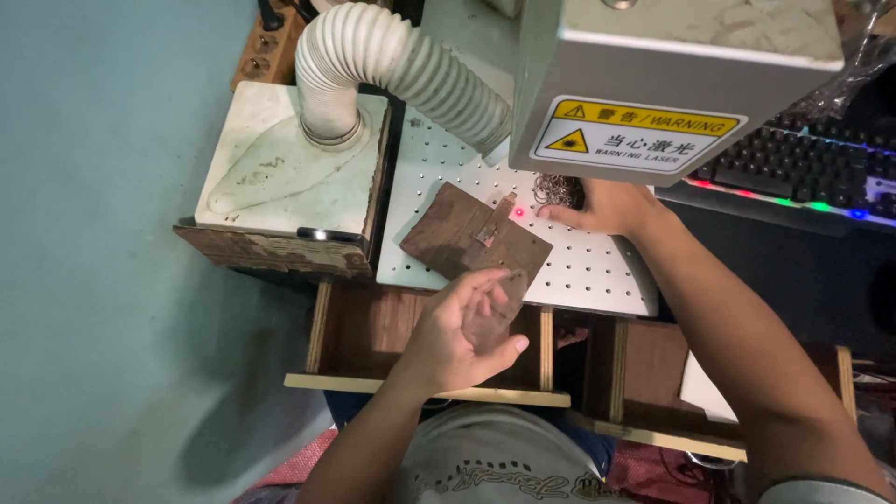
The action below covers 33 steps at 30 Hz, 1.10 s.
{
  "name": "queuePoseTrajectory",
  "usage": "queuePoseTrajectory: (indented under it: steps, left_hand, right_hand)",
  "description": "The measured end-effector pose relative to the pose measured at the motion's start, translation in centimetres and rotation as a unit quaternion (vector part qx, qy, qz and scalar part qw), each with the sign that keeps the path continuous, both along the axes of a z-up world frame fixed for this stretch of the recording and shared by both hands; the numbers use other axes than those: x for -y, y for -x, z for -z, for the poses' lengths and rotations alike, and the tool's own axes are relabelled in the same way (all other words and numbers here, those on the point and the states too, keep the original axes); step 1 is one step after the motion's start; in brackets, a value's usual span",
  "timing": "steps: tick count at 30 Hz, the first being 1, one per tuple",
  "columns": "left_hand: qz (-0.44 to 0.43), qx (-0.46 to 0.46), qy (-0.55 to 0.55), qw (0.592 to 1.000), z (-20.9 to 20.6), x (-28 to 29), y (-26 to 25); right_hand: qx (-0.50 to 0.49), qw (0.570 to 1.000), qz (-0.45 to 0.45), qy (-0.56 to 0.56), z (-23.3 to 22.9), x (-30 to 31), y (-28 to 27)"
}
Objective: Organizing and bagging small metal rings at a workstation equipped with a laser marking machine.
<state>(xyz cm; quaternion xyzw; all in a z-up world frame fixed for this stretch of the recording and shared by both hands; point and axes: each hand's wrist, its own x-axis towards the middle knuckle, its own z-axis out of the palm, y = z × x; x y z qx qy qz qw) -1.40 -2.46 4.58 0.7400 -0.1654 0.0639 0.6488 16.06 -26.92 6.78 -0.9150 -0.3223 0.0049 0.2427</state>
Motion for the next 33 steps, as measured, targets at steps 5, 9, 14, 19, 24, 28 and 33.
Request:
queuePoseTrajectory:
  steps: [5,9,14,19,24,28,33]
  left_hand:
    - [-0.002,0.009,-0.001,1.0,0.1,0.0,-0.1]
    - [0.009,0.028,-0.008,1.0,-0.8,0.0,-0.4]
    - [0.005,0.027,-0.012,1.0,-0.2,0.0,-0.3]
    - [0.006,0.037,-0.013,0.999,-0.1,0.3,-0.3]
    - [-0.005,0.03,0.005,1.0,0.2,0.2,0.0]
    - [-0.013,0.027,0.007,1.0,0.2,0.0,0.0]
    - [-0.011,0.061,-0.006,0.998,0.2,0.1,-0.2]
  right_hand:
    - [-0.001,1.0,0.001,0.023,-1.0,-1.0,0.3]
    - [-0.024,0.992,0.066,0.102,2.7,-1.0,-1.3]
    - [-0.039,0.987,0.101,0.122,4.7,-0.6,-2.0]
    - [-0.009,0.984,0.132,0.121,5.7,-0.4,-2.9]
    - [0.034,0.994,0.091,0.051,5.2,-0.4,-2.1]
    - [0.044,0.993,0.094,0.053,1.3,-1.4,-1.7]
    - [0.027,0.994,0.102,0.038,3.1,-0.8,-2.5]
